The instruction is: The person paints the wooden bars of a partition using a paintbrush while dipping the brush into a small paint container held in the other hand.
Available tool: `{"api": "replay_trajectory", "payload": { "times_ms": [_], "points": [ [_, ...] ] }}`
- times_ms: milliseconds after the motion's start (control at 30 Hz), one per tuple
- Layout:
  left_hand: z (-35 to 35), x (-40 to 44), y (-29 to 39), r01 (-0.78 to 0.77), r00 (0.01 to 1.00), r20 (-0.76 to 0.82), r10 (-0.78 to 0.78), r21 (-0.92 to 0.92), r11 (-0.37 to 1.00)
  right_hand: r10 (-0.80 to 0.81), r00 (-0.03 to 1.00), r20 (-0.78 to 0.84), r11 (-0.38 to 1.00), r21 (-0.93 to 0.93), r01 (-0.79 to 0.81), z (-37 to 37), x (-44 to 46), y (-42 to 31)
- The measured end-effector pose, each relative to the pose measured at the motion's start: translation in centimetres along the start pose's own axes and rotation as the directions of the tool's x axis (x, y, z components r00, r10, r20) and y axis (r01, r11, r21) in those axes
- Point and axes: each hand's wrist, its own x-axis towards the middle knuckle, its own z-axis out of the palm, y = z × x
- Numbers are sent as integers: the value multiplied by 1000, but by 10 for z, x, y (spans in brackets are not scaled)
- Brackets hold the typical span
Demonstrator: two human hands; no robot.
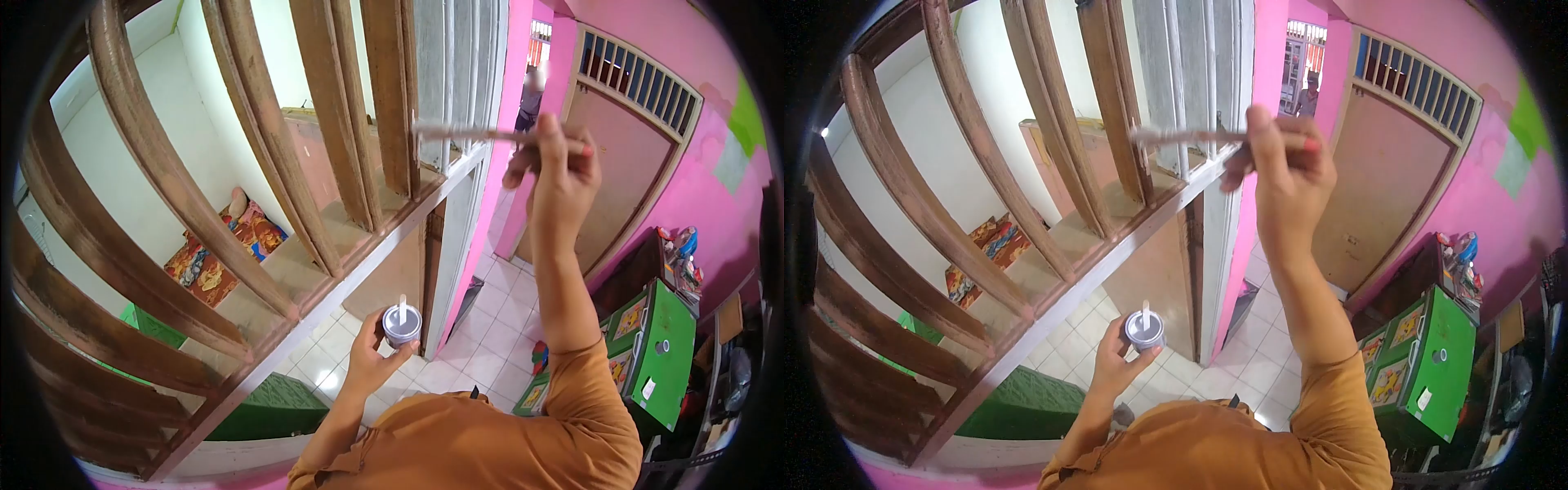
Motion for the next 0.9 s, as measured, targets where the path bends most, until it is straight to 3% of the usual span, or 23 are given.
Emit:
{"api": "replay_trajectory", "payload": {
  "times_ms": [233, 467, 633, 767, 867, 900],
  "points": [
    [-4, -8, -8, 9, 1000, -29, -9, -8, 1000, 4, 997, 76, 996, -93, 3, 7, -15, 9],
    [-4, -12, -4, 26, 999, -25, -26, -2, 1000, -194, 978, 76, 981, -6, 195, 39, 36, -23],
    [-8, -17, -9, 31, 998, -46, -32, -12, 999, -424, 896, 132, 902, 155, 404, 25, 30, -9],
    [-13, -23, -14, 72, 996, -50, -73, -6, 997, -454, 848, 273, 875, -42, 482, -1, -2, 20],
    [-15, -24, -10, 84, 995, -57, -84, -14, 996, -504, 755, 420, 722, -275, 635, -28, -19, 28],
    [-15, -24, -8, 94, 994, -59, -94, -16, 995, -554, 704, 444, 690, -227, 687, -29, -19, 27]
  ]
}}
